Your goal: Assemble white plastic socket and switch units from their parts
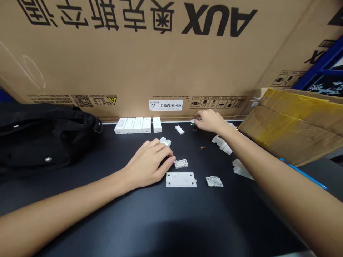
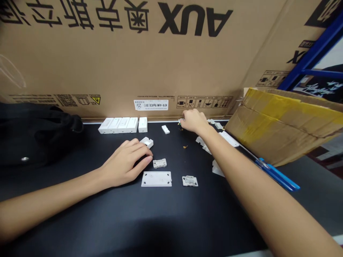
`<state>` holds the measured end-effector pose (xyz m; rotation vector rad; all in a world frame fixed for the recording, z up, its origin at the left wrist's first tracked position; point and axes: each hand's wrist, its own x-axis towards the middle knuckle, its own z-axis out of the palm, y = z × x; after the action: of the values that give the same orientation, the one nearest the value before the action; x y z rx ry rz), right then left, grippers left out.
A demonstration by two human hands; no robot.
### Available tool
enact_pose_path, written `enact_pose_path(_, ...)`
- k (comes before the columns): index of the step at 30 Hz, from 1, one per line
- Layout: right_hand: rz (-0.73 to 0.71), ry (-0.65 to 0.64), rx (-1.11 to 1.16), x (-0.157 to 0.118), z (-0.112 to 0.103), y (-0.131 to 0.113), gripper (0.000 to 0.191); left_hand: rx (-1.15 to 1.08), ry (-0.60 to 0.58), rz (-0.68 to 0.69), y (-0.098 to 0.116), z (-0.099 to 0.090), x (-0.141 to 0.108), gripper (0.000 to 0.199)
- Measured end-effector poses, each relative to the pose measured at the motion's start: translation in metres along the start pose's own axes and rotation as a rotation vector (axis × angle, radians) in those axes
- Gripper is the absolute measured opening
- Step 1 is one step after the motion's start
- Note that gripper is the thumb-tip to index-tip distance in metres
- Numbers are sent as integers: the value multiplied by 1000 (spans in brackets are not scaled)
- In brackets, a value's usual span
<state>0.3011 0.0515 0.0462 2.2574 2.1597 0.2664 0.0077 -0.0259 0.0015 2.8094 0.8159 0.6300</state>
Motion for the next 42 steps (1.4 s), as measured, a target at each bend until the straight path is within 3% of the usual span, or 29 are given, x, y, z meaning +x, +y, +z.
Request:
enact_pose_path(4,72,-44,-21,18,2,-9,41,-8,-5,4,0,0,0,33)
enact_pose_path(11,153,-26,-34,20,7,-24,35,3,-1,11,-1,0,0,33)
enact_pose_path(18,183,-83,46,21,6,-18,37,25,2,11,0,1,1,31)
enact_pose_path(24,161,-168,118,11,-2,-20,34,31,-3,7,0,1,1,30)
enact_pose_path(30,28,-227,259,-12,-10,-30,37,41,3,13,0,0,1,28)
enact_pose_path(37,87,-118,261,0,-12,-16,39,32,2,13,-1,1,1,27)
enact_pose_path(42,147,-163,220,7,-1,-8,26,28,-7,7,-1,1,1,27)
